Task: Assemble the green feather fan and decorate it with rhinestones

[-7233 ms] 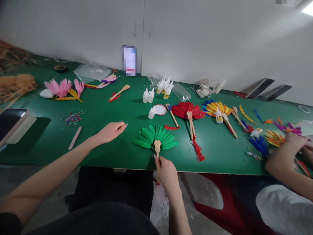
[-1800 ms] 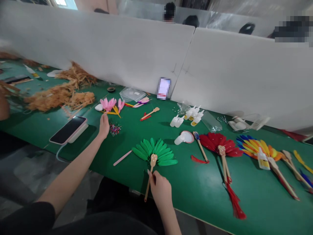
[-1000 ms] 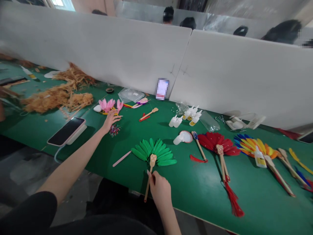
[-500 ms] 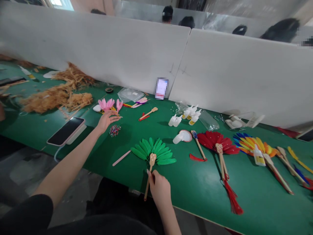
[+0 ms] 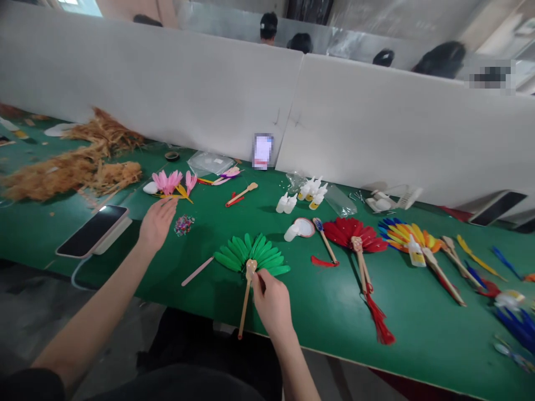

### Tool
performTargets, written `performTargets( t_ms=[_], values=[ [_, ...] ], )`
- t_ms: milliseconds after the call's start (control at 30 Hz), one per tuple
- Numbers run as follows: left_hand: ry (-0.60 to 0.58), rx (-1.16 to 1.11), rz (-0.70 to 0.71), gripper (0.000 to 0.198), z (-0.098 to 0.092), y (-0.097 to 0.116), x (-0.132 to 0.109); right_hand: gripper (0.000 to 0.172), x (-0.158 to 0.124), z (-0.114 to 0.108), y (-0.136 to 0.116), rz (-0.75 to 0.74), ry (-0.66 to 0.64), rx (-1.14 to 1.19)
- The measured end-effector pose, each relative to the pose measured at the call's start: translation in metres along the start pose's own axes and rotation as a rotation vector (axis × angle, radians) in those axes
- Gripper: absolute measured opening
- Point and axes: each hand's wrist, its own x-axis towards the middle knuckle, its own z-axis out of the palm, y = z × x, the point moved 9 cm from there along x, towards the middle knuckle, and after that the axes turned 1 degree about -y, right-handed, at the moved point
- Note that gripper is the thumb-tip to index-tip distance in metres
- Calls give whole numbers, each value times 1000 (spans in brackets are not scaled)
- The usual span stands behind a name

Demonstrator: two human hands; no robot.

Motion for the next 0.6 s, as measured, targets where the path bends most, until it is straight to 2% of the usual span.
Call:
performTargets(
  t_ms=[100, 167, 300, 400, 467, 500, 600],
  values=[
    [32, 88, 55, 34, -4, 12, -14, 33, 13, -11, -28, -120, 9, 116],
    [11, 199, 86, 35, -6, 18, -21, 28, 20, -18, -31, -163, 56, 150],
    [-67, 455, 171, 21, -9, 26, -31, 30, 22, -35, 1, -155, 217, 116],
    [-139, 585, 233, 14, 1, 29, -41, 33, 14, -35, 26, -161, 249, 45],
    [-243, 630, 244, 17, 24, 28, -48, 38, 9, -26, 33, -187, 214, -3],
    [-318, 640, 240, 19, 41, 25, -51, 40, 8, -20, 34, -200, 192, -24],
    [-576, 649, 219, 23, 108, 11, -59, 40, 13, -4, 32, -212, 156, -72]
  ],
)
